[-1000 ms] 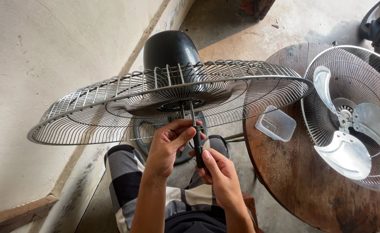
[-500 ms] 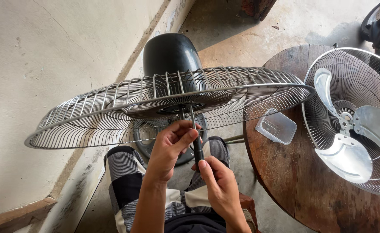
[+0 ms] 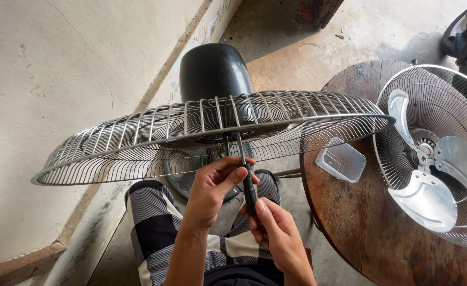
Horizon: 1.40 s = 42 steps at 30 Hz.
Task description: The person attaches the front wire cage to an electric fan stand and secures it using a screwdriver. They tighten the central screw and then work on additional fasteners at the base of the cage.
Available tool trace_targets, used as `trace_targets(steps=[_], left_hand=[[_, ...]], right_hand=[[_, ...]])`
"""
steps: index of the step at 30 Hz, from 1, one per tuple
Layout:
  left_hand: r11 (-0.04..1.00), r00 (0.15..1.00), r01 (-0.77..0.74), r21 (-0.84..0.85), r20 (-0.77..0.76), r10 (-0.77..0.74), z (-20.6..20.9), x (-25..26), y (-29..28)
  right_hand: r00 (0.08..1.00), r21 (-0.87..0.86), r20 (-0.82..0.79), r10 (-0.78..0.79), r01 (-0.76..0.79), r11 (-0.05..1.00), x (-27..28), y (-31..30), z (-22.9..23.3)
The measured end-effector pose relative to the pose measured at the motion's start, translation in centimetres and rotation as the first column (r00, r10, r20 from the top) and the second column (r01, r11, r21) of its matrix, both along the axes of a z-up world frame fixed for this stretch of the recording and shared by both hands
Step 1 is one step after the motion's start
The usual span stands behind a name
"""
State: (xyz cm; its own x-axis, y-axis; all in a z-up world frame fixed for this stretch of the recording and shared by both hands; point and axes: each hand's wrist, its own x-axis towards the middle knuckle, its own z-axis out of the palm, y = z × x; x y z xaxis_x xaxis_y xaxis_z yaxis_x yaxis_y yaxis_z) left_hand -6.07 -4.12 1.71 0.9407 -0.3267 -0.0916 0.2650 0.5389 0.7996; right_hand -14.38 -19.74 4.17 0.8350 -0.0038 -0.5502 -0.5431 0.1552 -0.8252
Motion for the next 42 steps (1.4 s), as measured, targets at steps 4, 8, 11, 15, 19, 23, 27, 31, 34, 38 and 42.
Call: trace_targets(steps=[4,8,11,15,19,23,27,31,34,38,42], left_hand=[[0.998,0.999,-0.037,0.044,-0.017,0.038,0.1,0.0,-0.6],[0.996,0.999,-0.050,0.078,0.018,0.048,-0.5,0.1,-0.7],[0.977,0.984,-0.175,0.122,-0.019,0.179,-1.2,0.8,0.0],[0.923,0.951,-0.308,0.231,0.055,0.303,-1.9,1.9,0.8],[0.795,0.900,-0.436,0.422,0.192,0.391,-2.0,2.5,0.2],[0.774,0.895,-0.444,0.451,0.263,0.360,-2.3,3.3,0.0],[0.782,0.883,-0.436,0.446,0.379,0.276,-2.9,4.3,1.0],[0.883,0.881,-0.362,0.299,0.418,0.220,-3.3,4.4,1.5],[0.917,0.944,-0.244,0.315,0.294,0.150,-3.6,4.3,1.7],[0.960,0.972,-0.174,0.218,0.196,0.131,-4.1,4.1,1.9],[0.978,0.979,0.011,0.209,0.198,-0.054,-3.5,3.8,2.5]], right_hand=[[0.980,-0.320,0.159,0.121,-0.065,0.945,-0.6,0.2,0.6],[0.975,-0.362,0.194,0.108,-0.031,0.932,-0.3,0.6,0.1],[0.975,-0.326,0.204,0.091,-0.020,0.945,-0.3,0.9,-0.4],[0.987,-0.292,0.163,0.015,0.034,0.956,-0.4,0.9,-1.5],[0.978,-0.235,0.206,-0.042,0.091,0.968,-0.5,1.0,-2.8],[0.979,-0.200,0.198,-0.048,0.088,0.976,-1.3,1.0,-4.1],[0.964,-0.066,0.257,-0.067,0.086,0.994,-1.8,0.6,-5.9],[0.968,0.007,0.218,-0.121,0.123,0.992,-2.0,0.5,-7.7],[0.975,0.038,0.167,-0.149,0.145,0.989,-2.3,0.5,-8.5],[0.975,0.121,0.178,-0.136,0.115,0.986,-2.8,0.1,-9.1],[0.974,0.260,0.006,-0.225,0.216,0.941,-2.4,0.0,-9.7]])
